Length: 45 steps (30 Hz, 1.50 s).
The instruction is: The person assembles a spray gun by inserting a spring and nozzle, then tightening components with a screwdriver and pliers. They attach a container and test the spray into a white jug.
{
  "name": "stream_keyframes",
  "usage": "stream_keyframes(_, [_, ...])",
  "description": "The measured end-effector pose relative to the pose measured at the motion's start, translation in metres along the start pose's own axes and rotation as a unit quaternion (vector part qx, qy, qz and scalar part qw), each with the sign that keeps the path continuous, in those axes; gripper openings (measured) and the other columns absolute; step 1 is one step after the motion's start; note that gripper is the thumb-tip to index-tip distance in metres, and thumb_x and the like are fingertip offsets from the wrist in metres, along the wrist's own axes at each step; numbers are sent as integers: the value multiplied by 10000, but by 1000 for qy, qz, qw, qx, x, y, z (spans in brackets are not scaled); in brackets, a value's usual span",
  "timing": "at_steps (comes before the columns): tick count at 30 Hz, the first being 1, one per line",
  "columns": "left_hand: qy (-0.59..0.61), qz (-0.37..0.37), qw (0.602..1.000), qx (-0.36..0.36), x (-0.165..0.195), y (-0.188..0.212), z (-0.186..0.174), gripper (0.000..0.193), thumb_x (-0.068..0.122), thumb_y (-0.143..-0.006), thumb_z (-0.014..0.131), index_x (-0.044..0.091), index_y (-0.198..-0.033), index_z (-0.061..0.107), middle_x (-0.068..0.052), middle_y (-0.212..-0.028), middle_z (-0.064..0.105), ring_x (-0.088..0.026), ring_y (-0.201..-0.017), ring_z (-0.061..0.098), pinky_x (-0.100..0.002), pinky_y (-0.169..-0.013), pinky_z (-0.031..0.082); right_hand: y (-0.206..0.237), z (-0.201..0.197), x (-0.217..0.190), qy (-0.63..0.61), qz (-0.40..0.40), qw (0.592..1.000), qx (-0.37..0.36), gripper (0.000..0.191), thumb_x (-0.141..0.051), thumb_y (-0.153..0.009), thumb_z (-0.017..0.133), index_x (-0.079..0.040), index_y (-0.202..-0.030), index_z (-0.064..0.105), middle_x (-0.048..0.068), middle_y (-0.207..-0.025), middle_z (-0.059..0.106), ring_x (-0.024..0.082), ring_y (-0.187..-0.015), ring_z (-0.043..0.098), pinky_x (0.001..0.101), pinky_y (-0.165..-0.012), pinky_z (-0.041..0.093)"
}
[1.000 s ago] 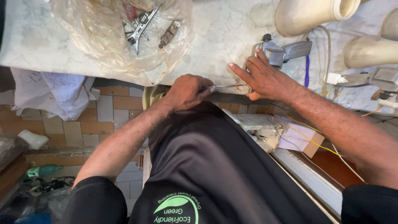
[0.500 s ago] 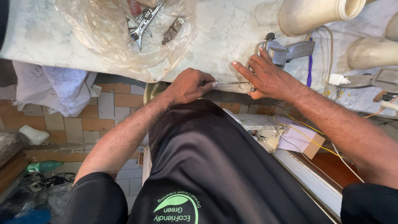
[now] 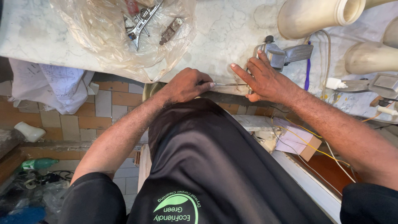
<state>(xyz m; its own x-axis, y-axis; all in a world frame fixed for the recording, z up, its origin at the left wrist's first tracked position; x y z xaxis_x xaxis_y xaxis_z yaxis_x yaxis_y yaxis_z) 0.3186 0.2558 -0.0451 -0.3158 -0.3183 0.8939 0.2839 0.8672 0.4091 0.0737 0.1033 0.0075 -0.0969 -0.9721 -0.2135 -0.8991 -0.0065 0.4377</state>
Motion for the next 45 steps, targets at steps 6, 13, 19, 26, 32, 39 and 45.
stream_keyframes(6, [-2, 11, 1000, 6, 2, -2, -2, 372, 373, -997, 593, 65, -1115, 766, -151, -956, 777, -299, -914, 739, -439, -875, 549, -1, -1, 1, -8, 0, 1000, 1, 1347, -438, -569, 945, -100, -1601, 148, 193, -1111, 526, 372, -1192, 514, 681, -1210, 296])
stream_keyframes(13, [-55, -79, 993, -75, 11, -17, -4, 458, 443, -1056, 526, 56, -1052, 772, -180, -927, 762, -321, -916, 733, -461, -880, 542, 0, -1, 3, -16, -1, 1000, 8, 1344, -436, -567, 947, -106, -1595, 147, 193, -1123, 521, 368, -1187, 517, 684, -1205, 295])
stream_keyframes(19, [-73, -29, 996, -30, 8, -28, -1, 403, 438, -989, 604, 75, -1048, 770, -141, -926, 768, -294, -897, 740, -449, -877, 560, 1, 2, 5, -9, -9, 1000, 7, 1348, -454, -576, 949, -104, -1588, 130, 215, -1112, 520, 383, -1177, 517, 692, -1192, 298])
stream_keyframes(26, [-80, 17, 997, 6, -1, -31, 8, 363, 415, -990, 624, 87, -1029, 775, -134, -899, 773, -287, -884, 734, -461, -869, 551, 0, 0, 8, 8, -6, 1000, -2, 1371, -471, -556, 948, -93, -1587, 127, 224, -1145, 516, 378, -1192, 520, 682, -1188, 314])
stream_keyframes(32, [-33, -12, 999, -21, 0, -35, 3, 334, 390, -990, 641, 81, -1032, 762, -124, -921, 768, -287, -913, 739, -440, -872, 557, 2, -2, 8, 2, -13, 1000, 4, 1362, -444, -564, 959, -63, -1595, 155, 203, -1118, 514, 380, -1178, 518, 680, -1199, 314])
stream_keyframes(39, [-56, 68, 994, 68, 3, -23, 14, 247, 332, -897, 744, 115, -1014, 729, -96, -980, 760, -323, -956, 718, -458, -851, 545, 4, -1, 10, 6, -20, 1000, 21, 1356, -437, -560, 959, -67, -1586, 153, 212, -1132, 513, 378, -1177, 520, 679, -1191, 311])
stream_keyframes(45, [-157, 201, 951, 173, -2, -12, 22, 199, 185, -846, 742, 116, -1020, 675, -69, -982, 712, -356, -928, 696, -473, -750, 535, 4, 1, 9, -6, -17, 1000, 16, 1350, -417, -570, 960, -64, -1591, 151, 211, -1132, 510, 383, -1180, 517, 687, -1196, 303])
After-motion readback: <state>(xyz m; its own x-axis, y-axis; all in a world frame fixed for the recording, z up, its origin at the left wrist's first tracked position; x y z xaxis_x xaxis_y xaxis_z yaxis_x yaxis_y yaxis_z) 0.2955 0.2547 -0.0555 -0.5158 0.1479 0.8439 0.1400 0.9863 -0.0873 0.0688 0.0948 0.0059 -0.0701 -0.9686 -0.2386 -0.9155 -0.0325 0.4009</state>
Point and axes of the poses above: each hand's wrist, its own y-axis away from the middle knuckle, its own z-axis out of the palm, x = y × z, the point moved 1 cm from there along -y, towards the middle knuckle
